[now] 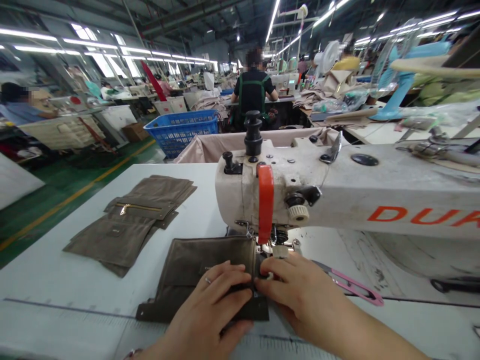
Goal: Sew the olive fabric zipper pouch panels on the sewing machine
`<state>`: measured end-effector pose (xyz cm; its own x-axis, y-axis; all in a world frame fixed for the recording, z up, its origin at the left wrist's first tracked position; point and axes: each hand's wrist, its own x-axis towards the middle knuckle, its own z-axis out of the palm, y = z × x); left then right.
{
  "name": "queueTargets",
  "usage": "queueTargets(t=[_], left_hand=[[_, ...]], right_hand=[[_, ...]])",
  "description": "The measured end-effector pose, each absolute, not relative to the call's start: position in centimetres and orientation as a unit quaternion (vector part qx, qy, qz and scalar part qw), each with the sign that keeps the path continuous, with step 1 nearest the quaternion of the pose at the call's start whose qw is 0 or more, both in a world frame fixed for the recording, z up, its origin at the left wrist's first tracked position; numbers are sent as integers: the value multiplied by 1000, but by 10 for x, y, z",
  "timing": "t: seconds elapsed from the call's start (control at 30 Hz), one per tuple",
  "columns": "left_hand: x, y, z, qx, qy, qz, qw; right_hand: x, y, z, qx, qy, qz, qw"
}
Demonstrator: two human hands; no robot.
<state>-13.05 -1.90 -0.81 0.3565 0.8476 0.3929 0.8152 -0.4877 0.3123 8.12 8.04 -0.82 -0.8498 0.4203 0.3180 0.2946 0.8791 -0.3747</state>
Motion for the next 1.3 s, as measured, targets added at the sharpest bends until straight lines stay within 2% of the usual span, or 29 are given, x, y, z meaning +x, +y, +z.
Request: queueTargets(t=[0.23, 0.6, 0.8, 1.07, 1.3], left_hand=[[-128, -14, 1, 874, 450, 173, 55], [-141, 11, 0, 883, 421, 189, 86], [-146, 34, -2, 887, 399, 216, 86], [-151, 50, -4, 883, 403, 230, 67], [-164, 48, -6, 883, 427, 191, -27]], right_hand=[[82, 75, -12, -190, -946, 163, 208], [80, 77, -13, -206, -934, 161, 244], [77, 83, -16, -221, -930, 177, 233], [78, 82, -26, -282, -922, 156, 213], [82, 90, -18, -332, -885, 143, 294]])
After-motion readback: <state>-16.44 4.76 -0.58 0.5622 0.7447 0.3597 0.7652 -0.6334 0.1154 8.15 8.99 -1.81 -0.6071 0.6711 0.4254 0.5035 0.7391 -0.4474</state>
